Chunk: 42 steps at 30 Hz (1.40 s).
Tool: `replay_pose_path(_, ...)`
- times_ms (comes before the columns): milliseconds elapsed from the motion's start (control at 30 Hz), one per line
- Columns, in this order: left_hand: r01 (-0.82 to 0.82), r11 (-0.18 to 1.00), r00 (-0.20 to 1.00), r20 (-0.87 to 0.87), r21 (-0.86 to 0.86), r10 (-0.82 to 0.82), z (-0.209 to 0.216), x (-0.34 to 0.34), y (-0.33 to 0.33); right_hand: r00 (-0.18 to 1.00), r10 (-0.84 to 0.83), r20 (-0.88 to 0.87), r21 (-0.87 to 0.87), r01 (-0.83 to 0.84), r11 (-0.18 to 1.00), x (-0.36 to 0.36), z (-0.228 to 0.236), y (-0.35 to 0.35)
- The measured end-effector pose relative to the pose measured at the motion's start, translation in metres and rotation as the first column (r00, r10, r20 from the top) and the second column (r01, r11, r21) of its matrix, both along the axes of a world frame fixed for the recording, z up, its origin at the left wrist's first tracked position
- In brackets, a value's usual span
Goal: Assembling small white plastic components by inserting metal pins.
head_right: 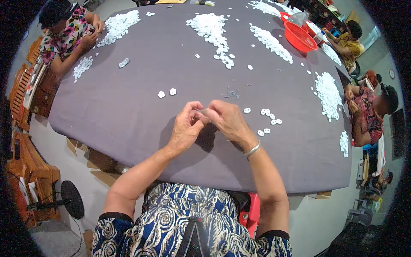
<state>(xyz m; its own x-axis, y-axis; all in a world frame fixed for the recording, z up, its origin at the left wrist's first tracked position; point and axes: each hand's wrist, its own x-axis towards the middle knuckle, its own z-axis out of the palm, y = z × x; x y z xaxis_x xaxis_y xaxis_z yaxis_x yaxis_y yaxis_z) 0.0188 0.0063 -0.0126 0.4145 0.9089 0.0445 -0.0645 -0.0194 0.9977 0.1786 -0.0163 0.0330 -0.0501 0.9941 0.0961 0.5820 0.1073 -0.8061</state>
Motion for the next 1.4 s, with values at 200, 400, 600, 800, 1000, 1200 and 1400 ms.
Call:
replay_pose_path(200, -0.055, 0.998, 0.998, 0.035, 0.041, 0.053, -0.002, 0.001, 0.007, 0.969, -0.221, -0.11, 0.091, 0.231, 0.969, 0.024, 0.008, 0.007)
replay_pose_path(400, -0.107, 0.993, 0.989, 0.097, -0.057, 0.112, 0.009, 0.002, 0.014, 0.973, -0.219, 0.072, 0.053, 0.216, 0.975, 0.081, -0.009, 0.022)
replay_pose_path(600, -0.117, 0.991, 0.989, 0.082, -0.063, 0.122, 0.01, -0.001, 0.013, 0.985, -0.097, 0.143, -0.035, 0.103, 0.994, 0.078, -0.012, 0.015)
replay_pose_path(800, -0.117, 0.992, 0.987, 0.1, -0.049, 0.122, 0.005, -0.001, 0.012, 0.985, -0.077, 0.157, -0.055, 0.086, 0.995, 0.075, -0.003, 0.009)
replay_pose_path(1000, -0.109, 0.993, 0.988, 0.106, -0.052, 0.114, 0.006, -0.001, 0.013, 0.959, -0.023, 0.282, -0.101, 0.053, 0.993, 0.098, 0.01, -0.006)
replay_pose_path(1200, -0.09, 0.995, 0.989, 0.11, -0.049, 0.095, 0.004, -0.003, 0.014, 0.912, -0.146, 0.384, -0.058, 0.182, 0.982, 0.107, 0.017, -0.017)
replay_pose_path(1400, -0.084, 0.996, 0.993, 0.078, -0.043, 0.087, 0.005, -0.003, 0.012, 0.957, -0.205, 0.205, 0.037, 0.202, 0.979, 0.103, 0.002, -0.021)
